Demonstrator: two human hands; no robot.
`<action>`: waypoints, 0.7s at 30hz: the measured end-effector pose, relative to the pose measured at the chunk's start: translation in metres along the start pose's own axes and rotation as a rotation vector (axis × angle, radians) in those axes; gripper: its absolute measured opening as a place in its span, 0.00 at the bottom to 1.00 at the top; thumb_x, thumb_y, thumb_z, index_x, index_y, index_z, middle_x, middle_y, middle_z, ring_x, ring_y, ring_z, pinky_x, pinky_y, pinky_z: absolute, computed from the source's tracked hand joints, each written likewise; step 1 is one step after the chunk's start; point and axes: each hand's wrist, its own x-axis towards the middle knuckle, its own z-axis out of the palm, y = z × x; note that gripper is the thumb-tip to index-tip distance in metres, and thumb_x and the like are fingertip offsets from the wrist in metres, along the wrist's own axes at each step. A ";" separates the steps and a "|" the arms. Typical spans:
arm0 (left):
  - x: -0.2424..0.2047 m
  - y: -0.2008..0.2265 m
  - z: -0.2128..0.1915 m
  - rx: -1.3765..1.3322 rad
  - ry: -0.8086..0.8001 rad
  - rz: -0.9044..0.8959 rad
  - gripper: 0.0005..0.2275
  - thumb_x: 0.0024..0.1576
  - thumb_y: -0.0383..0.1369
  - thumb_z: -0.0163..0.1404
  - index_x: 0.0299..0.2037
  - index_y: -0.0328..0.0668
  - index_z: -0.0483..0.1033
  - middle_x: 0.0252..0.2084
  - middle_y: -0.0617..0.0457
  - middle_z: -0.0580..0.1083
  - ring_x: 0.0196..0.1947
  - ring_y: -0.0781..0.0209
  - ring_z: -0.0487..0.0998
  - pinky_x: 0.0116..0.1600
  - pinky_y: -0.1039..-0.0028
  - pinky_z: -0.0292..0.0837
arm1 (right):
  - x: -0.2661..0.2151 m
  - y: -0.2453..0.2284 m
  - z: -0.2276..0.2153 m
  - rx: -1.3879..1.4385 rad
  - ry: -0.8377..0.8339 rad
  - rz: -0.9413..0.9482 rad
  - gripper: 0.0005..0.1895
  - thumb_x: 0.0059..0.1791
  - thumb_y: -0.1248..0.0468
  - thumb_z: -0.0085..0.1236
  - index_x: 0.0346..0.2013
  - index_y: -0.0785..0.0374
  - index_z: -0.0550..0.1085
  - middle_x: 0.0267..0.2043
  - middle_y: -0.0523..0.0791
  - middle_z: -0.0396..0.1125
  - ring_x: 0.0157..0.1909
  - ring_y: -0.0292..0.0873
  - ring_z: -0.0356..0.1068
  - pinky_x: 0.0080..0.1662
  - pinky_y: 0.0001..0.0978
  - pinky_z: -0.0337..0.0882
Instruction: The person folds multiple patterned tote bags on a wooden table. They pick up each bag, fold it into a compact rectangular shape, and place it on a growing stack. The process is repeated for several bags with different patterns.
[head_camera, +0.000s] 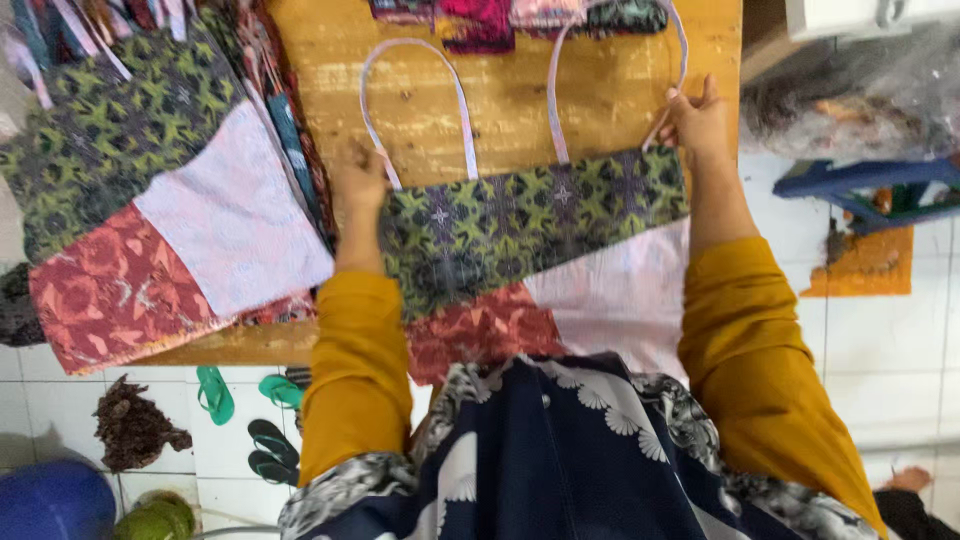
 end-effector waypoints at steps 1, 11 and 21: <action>0.012 -0.001 0.016 0.208 0.054 0.049 0.21 0.54 0.36 0.61 0.54 0.38 0.68 0.41 0.48 0.77 0.39 0.46 0.81 0.41 0.59 0.77 | 0.020 -0.010 0.011 -0.050 -0.006 0.017 0.14 0.55 0.67 0.53 0.55 0.66 0.71 0.29 0.46 0.70 0.19 0.35 0.64 0.19 0.28 0.59; -0.106 0.004 0.008 0.292 -0.175 0.529 0.08 0.64 0.24 0.51 0.51 0.40 0.77 0.51 0.43 0.75 0.51 0.42 0.78 0.58 0.61 0.74 | -0.118 -0.009 -0.043 -0.499 -0.300 -0.769 0.18 0.53 0.80 0.44 0.55 0.70 0.76 0.60 0.60 0.68 0.61 0.58 0.69 0.60 0.45 0.71; -0.238 -0.005 -0.067 0.565 -0.432 0.507 0.27 0.59 0.40 0.57 0.68 0.40 0.68 0.65 0.42 0.69 0.65 0.39 0.68 0.69 0.54 0.62 | -0.265 0.031 -0.083 -1.089 -0.348 -0.680 0.17 0.46 0.71 0.56 0.49 0.57 0.70 0.61 0.48 0.69 0.53 0.52 0.68 0.53 0.45 0.66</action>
